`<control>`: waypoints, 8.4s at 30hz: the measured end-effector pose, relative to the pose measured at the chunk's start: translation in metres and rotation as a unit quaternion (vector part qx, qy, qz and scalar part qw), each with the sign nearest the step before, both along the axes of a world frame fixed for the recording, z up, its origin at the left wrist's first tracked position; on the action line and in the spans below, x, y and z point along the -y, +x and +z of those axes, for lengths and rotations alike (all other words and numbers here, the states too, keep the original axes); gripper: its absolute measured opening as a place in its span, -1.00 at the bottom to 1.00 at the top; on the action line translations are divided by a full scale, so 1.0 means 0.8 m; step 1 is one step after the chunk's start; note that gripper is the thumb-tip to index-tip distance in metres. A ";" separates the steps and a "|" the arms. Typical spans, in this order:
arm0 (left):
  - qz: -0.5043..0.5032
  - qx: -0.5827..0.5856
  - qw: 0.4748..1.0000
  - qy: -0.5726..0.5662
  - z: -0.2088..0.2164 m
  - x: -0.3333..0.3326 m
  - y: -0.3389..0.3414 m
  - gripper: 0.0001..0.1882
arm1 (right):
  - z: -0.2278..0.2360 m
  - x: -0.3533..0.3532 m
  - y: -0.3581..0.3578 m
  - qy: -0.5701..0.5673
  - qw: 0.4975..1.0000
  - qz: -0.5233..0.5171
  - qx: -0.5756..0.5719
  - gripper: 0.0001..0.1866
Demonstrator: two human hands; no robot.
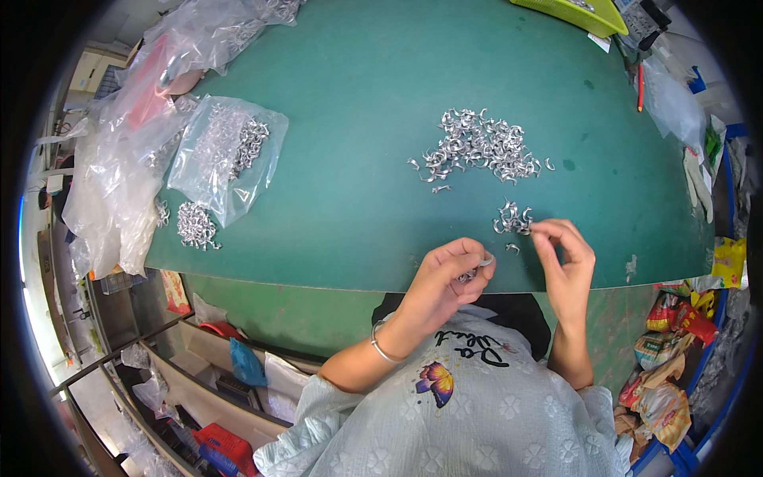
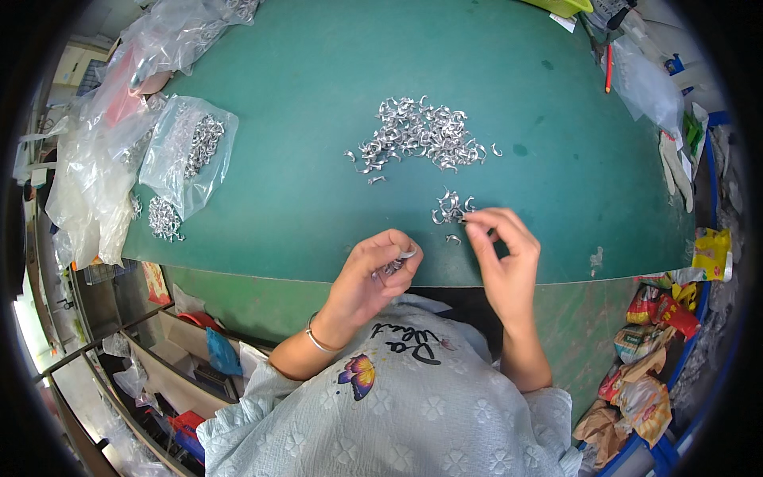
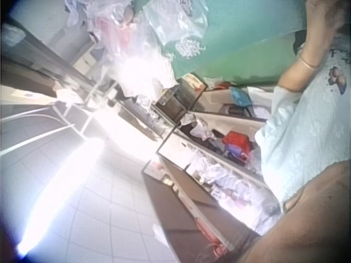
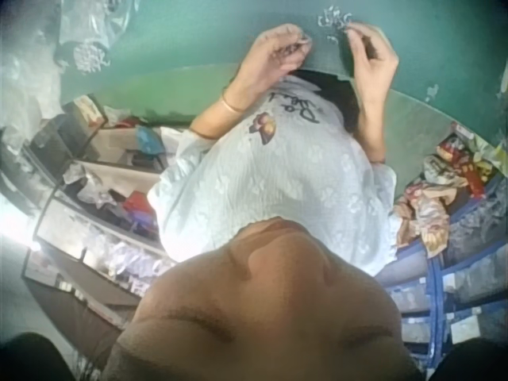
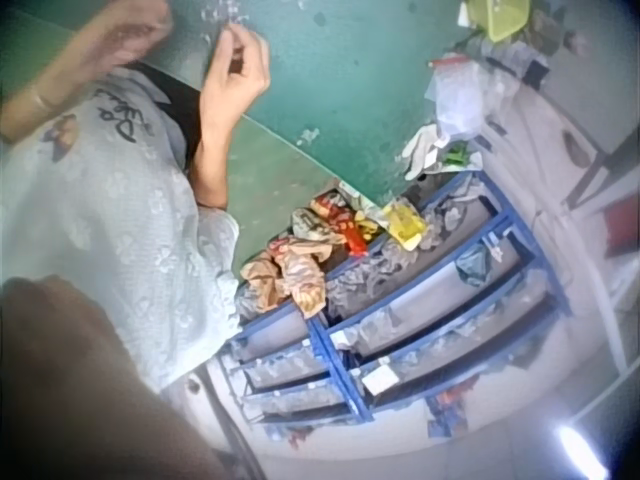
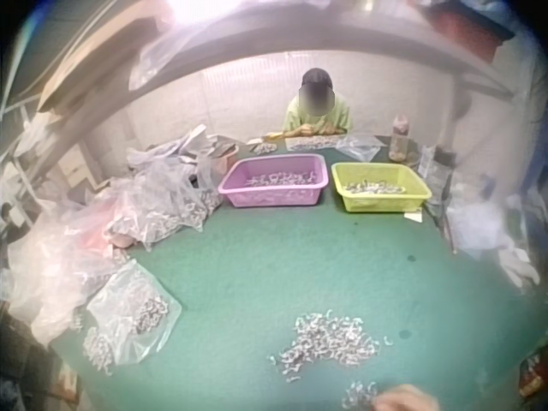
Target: The person sits at a green workbench and assembles small silver metal hooks by hand. They pick up individual hooks from a pile on the table and connect them to other pieces, placing the finished assemblies into a clear plastic bag. The workspace is cluttered with various plastic bags and containers holding hardware parts.
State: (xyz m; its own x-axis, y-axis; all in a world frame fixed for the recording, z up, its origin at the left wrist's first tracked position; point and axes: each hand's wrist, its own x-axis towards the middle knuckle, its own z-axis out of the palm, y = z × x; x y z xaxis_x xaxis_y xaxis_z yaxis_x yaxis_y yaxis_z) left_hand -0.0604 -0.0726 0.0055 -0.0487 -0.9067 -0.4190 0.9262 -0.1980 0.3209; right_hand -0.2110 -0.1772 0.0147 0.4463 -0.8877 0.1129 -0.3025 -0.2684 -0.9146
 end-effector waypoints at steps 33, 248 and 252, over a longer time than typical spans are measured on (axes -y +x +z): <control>-0.003 0.275 0.961 0.036 -0.001 0.013 -0.027 -0.84 | -0.002 -0.006 0.001 -0.027 0.999 0.009 -0.014 -0.91; 0.043 0.389 0.920 -0.008 0.022 0.001 -0.022 -0.91 | -0.001 0.019 -0.027 -0.123 0.989 0.007 -0.079 -0.83; 0.026 0.397 0.917 -0.006 0.021 0.001 -0.022 -0.92 | -0.010 0.033 -0.027 -0.204 0.964 0.037 -0.165 -0.74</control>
State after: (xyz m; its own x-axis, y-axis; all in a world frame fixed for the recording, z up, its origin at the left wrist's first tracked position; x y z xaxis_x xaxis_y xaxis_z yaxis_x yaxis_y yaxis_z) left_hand -0.0776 -0.0733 0.0223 0.3104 -0.9042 -0.2933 0.4072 -0.1524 0.9005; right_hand -0.2328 -0.2037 0.0070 0.5783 -0.7639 0.2863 -0.5249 -0.6171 -0.5862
